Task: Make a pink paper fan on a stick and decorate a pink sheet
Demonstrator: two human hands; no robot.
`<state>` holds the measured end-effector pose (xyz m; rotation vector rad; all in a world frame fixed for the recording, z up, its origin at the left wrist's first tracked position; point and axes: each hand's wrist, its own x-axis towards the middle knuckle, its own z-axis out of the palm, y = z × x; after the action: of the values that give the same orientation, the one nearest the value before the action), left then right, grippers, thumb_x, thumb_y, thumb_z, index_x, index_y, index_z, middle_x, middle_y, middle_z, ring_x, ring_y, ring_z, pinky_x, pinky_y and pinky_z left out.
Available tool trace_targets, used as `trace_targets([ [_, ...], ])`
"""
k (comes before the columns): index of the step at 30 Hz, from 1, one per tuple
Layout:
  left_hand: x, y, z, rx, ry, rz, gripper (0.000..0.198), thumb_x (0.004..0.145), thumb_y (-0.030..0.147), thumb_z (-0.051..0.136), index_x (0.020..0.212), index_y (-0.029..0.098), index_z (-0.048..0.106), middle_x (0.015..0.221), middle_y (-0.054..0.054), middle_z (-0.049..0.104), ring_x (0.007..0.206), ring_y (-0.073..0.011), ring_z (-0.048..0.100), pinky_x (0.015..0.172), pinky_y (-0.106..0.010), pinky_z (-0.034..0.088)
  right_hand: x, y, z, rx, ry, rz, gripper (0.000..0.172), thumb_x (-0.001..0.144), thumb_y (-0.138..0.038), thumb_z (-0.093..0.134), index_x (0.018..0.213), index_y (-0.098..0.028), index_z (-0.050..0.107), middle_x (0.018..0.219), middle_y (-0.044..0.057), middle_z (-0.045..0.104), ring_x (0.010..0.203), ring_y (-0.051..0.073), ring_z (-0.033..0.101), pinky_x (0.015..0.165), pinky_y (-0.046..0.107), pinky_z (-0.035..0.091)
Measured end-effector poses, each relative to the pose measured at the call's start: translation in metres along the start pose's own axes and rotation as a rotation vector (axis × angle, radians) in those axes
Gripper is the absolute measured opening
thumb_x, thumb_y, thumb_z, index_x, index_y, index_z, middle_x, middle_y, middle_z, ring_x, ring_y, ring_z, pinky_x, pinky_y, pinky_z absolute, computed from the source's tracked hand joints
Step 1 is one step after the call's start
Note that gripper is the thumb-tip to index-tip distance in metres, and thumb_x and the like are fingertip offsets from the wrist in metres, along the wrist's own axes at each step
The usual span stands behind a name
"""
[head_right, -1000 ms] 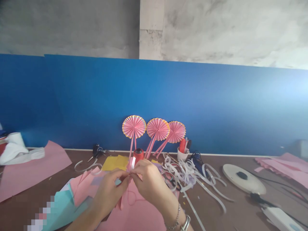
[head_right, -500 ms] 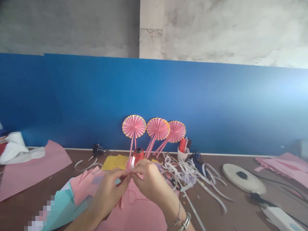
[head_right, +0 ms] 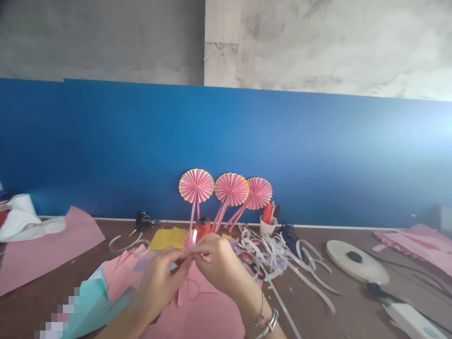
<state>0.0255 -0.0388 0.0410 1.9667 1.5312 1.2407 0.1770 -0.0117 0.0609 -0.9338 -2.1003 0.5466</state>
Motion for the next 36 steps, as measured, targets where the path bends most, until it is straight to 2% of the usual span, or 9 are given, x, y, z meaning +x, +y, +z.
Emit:
trace_targets([
  [5,-0.002,-0.003,0.002,0.066,0.022,0.016,0.026,0.08,0.022,0.048,0.061,0.019,0.064,0.06,-0.002,0.059,0.061,-0.0159,0.056,0.057,-0.024,0.041,-0.002,-0.002,0.002,-0.072,0.015,-0.054,0.023,0.078,-0.006,0.054,0.074,-0.021,0.07,0.075,0.001,0.064,0.075,0.015,0.057,0.068,0.025,0.042],
  [11,-0.003,-0.005,0.004,0.101,0.054,0.081,0.026,0.08,0.019,0.048,0.059,0.02,0.063,0.058,-0.001,0.06,0.059,-0.0151,0.056,0.057,-0.024,0.042,0.002,0.0,0.009,-0.128,0.117,-0.04,0.023,0.067,0.002,0.056,0.066,-0.018,0.067,0.068,0.001,0.063,0.069,0.014,0.055,0.065,0.025,0.042],
  [17,0.0,-0.003,0.001,0.098,0.067,0.083,0.024,0.079,0.018,0.05,0.058,0.021,0.062,0.057,0.001,0.06,0.058,-0.0145,0.056,0.058,-0.025,0.043,0.001,0.001,-0.003,0.096,0.009,0.06,0.023,0.078,-0.007,0.054,0.074,-0.021,0.071,0.078,0.0,0.07,0.075,0.012,0.062,0.068,0.021,0.046],
  [23,-0.001,-0.007,0.002,0.128,0.087,0.114,0.022,0.078,0.016,0.05,0.059,0.021,0.061,0.058,0.001,0.06,0.059,-0.0143,0.056,0.057,-0.024,0.04,-0.001,-0.002,-0.001,-0.007,0.036,0.033,0.018,0.077,-0.008,0.057,0.074,-0.021,0.069,0.079,0.0,0.07,0.077,0.014,0.061,0.071,0.024,0.045],
  [30,-0.002,-0.011,0.005,0.258,0.148,0.228,0.022,0.077,0.012,0.049,0.059,0.02,0.058,0.056,0.0,0.058,0.06,-0.016,0.054,0.06,-0.028,0.038,0.0,-0.005,0.003,-0.047,0.023,-0.004,0.018,0.08,-0.008,0.056,0.073,-0.02,0.068,0.078,0.0,0.069,0.078,0.014,0.06,0.073,0.025,0.043],
  [36,-0.004,-0.012,0.006,0.3,0.143,0.253,0.023,0.077,0.01,0.049,0.057,0.02,0.055,0.055,0.001,0.056,0.058,-0.0162,0.052,0.059,-0.028,0.036,0.0,-0.001,0.005,-0.073,0.043,-0.021,0.018,0.077,-0.004,0.056,0.069,-0.019,0.064,0.075,0.0,0.067,0.076,0.014,0.059,0.071,0.024,0.043],
])
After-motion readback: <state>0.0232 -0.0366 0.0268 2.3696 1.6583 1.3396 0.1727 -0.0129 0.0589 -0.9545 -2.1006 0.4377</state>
